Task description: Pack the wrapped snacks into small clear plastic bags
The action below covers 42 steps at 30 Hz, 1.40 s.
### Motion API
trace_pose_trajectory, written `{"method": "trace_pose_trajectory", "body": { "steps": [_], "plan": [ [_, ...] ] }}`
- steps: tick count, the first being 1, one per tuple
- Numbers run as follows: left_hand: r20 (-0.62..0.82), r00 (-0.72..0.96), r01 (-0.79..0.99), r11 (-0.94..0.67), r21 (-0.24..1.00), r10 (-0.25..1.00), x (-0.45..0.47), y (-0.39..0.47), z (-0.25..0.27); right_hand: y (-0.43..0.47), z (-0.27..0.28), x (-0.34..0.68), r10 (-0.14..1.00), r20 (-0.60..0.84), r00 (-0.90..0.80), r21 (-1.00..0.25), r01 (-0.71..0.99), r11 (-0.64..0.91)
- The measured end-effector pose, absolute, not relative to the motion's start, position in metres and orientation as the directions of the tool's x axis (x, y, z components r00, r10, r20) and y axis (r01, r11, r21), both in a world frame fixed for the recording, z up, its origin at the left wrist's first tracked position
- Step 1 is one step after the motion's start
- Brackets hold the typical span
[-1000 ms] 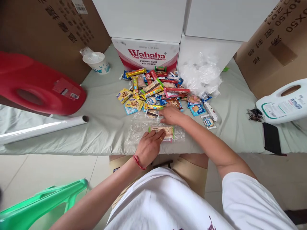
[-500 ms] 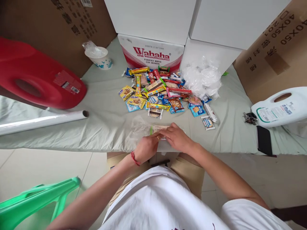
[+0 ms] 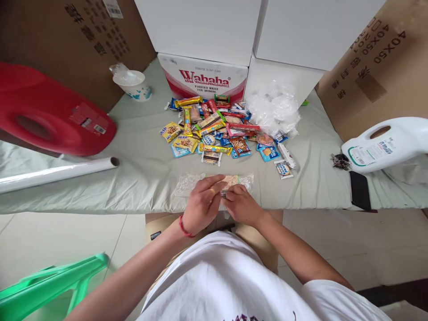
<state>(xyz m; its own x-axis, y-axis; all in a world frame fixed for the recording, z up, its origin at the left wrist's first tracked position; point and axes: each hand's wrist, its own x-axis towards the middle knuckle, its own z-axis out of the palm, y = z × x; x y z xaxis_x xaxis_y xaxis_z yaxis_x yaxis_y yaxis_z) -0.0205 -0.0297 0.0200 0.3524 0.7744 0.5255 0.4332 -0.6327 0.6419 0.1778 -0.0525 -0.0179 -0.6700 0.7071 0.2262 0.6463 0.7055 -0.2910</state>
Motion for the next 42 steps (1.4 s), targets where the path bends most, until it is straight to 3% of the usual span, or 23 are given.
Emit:
{"method": "trace_pose_trajectory", "body": {
  "steps": [2,5,7,8,12,14,17,20,23,25,28,31,34,36,39,42],
  "plan": [
    [0.424,0.532,0.554,-0.681,0.479,0.732,-0.014,-0.020,0.000,-0.054,-0.007,0.191,0.740,0.296,-0.604,-0.441,0.601,0.667],
    [0.335,0.628,0.627,-0.712,0.317,0.702,-0.015,-0.017,-0.032,-0.041,0.006,0.214,0.907,0.381,-0.176,-0.627,0.672,0.394],
    [0.354,0.628,0.649,-0.717,0.252,0.693,-0.018,-0.022,-0.045,-0.026,0.006,0.225,0.946,0.315,0.070,-0.649,0.743,0.161],
    [0.369,0.625,0.655,-0.719,0.231,0.688,-0.019,-0.025,-0.048,-0.018,0.003,0.228,0.963,0.246,0.110,-0.635,0.769,0.074],
    [0.384,0.630,0.656,-0.727,0.204,0.675,-0.021,-0.032,-0.052,-0.004,-0.013,0.231,0.993,-0.107,-0.059,-0.611,0.791,-0.019],
    [0.373,0.633,0.652,-0.727,0.215,0.678,-0.022,-0.032,-0.052,-0.006,-0.017,0.233,0.988,-0.128,-0.084,-0.663,0.748,-0.023],
    [0.350,0.630,0.653,-0.717,0.246,0.694,-0.024,-0.031,-0.053,-0.014,-0.012,0.236,0.999,-0.052,0.012,-0.786,0.616,-0.049],
    [0.346,0.628,0.654,-0.714,0.251,0.697,-0.023,-0.031,-0.054,-0.018,-0.002,0.222,0.995,-0.099,0.027,-0.857,0.505,-0.099],
    [0.373,0.625,0.643,-0.723,0.254,0.686,-0.021,-0.031,-0.054,-0.020,0.006,0.187,1.000,-0.027,0.002,-0.762,0.648,-0.022],
    [0.398,0.605,0.631,-0.720,0.289,0.690,-0.023,-0.030,-0.053,-0.020,0.007,0.160,0.998,0.032,-0.045,-0.591,0.805,0.055],
    [0.453,0.549,0.564,-0.712,0.419,0.702,-0.037,-0.026,-0.046,-0.023,0.002,0.131,0.993,0.003,-0.117,-0.345,0.932,0.111],
    [0.506,0.281,0.647,-0.550,0.527,0.815,-0.061,-0.021,-0.035,-0.028,-0.004,0.122,0.986,-0.007,-0.167,-0.215,0.963,0.161],
    [0.389,-0.131,0.822,-0.119,0.557,0.912,-0.080,-0.015,-0.031,-0.031,-0.009,0.123,0.983,0.018,-0.184,-0.180,0.966,0.184],
    [0.249,-0.222,0.837,0.054,0.545,0.943,-0.088,-0.012,-0.033,-0.032,-0.011,0.125,0.984,0.037,-0.177,-0.194,0.964,0.180],
    [0.160,-0.182,0.799,0.051,0.599,0.970,-0.093,-0.009,-0.033,-0.034,-0.017,0.126,0.981,0.094,-0.169,-0.247,0.951,0.187],
    [0.075,-0.202,0.637,0.073,0.768,0.976,-0.091,-0.008,-0.019,-0.041,-0.021,0.128,0.964,0.175,-0.202,-0.326,0.912,0.250]
  ]
}}
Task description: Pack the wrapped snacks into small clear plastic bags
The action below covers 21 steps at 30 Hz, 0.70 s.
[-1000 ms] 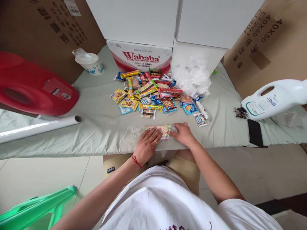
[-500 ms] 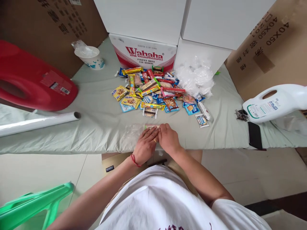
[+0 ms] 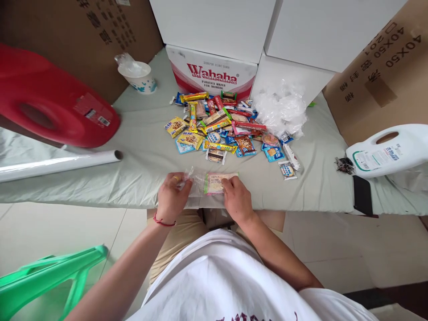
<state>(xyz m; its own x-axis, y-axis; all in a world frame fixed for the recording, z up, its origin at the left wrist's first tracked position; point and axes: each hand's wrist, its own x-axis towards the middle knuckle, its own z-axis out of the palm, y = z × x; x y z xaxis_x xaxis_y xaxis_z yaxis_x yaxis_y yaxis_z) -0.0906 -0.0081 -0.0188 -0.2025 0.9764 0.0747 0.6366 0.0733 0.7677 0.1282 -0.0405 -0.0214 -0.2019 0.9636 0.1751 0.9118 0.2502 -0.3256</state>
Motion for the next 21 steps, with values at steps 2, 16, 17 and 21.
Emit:
{"method": "trace_pose_trajectory", "body": {
  "steps": [2,16,17,21],
  "plan": [
    [0.014,-0.199,0.536,0.096,0.839,0.980,-0.079,-0.007,-0.004,-0.045,-0.023,0.129,0.952,0.209,-0.222,-0.369,0.884,0.287],
    [0.367,0.451,0.741,-0.570,0.354,0.814,0.004,-0.034,-0.024,-0.088,-0.012,0.174,0.909,0.191,-0.371,-0.773,0.514,0.372],
    [0.359,0.470,0.751,-0.579,0.318,0.807,0.002,-0.036,-0.026,-0.087,-0.007,0.182,0.927,0.205,-0.313,-0.784,0.515,0.347],
    [0.330,0.513,0.772,-0.595,0.226,0.792,0.003,-0.043,-0.035,-0.051,0.006,0.197,0.910,0.313,-0.273,-0.608,0.679,0.412]
  ]
}}
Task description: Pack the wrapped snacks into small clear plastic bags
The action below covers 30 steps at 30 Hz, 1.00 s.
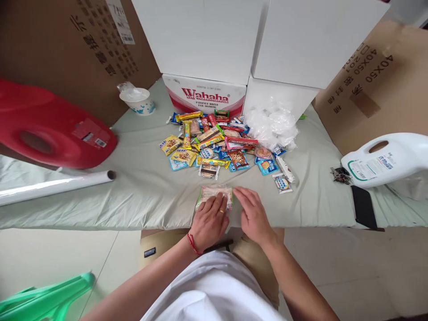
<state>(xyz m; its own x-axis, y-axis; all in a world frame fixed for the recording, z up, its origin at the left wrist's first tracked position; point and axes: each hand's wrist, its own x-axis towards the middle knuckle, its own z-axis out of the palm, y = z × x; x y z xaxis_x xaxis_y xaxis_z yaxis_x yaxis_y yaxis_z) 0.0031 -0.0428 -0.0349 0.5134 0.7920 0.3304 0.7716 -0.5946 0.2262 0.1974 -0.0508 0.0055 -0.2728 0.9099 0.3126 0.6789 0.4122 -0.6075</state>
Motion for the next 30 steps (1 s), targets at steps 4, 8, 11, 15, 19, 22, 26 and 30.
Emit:
{"method": "trace_pose_trajectory", "body": {
  "steps": [4,8,11,15,19,22,26,30],
  "plan": [
    [0.368,0.488,0.782,-0.584,0.218,0.791,0.004,-0.046,-0.042,-0.003,0.001,0.200,0.763,0.111,-0.637,-0.463,0.646,0.607],
    [0.380,0.506,0.753,-0.612,0.244,0.774,0.005,-0.044,-0.042,0.000,-0.012,0.211,0.769,0.040,-0.638,-0.548,0.629,0.551],
    [0.393,0.468,0.765,-0.585,0.267,0.791,0.012,-0.043,-0.043,-0.020,-0.019,0.213,0.830,0.087,-0.551,-0.637,0.609,0.472],
    [0.445,0.401,0.795,-0.546,0.265,0.801,0.023,-0.039,-0.055,-0.045,-0.021,0.201,0.928,0.067,-0.365,-0.795,0.543,0.271],
    [0.473,0.435,0.714,-0.614,0.337,0.766,0.014,-0.028,-0.050,-0.054,-0.016,0.204,0.947,0.026,-0.319,-0.931,0.336,0.139],
    [0.421,0.389,0.578,-0.573,0.581,0.820,-0.001,-0.020,-0.016,-0.048,-0.004,0.221,0.968,0.035,-0.247,-0.961,0.259,0.101],
    [0.183,0.435,0.249,-0.313,0.917,0.882,-0.003,-0.010,0.039,-0.038,0.024,0.237,0.970,-0.058,-0.238,-0.949,0.316,0.020],
    [0.139,0.561,0.034,-0.191,0.981,0.816,0.031,0.006,0.056,-0.041,0.050,0.241,0.936,-0.220,-0.275,-0.943,0.304,-0.132]
  ]
}}
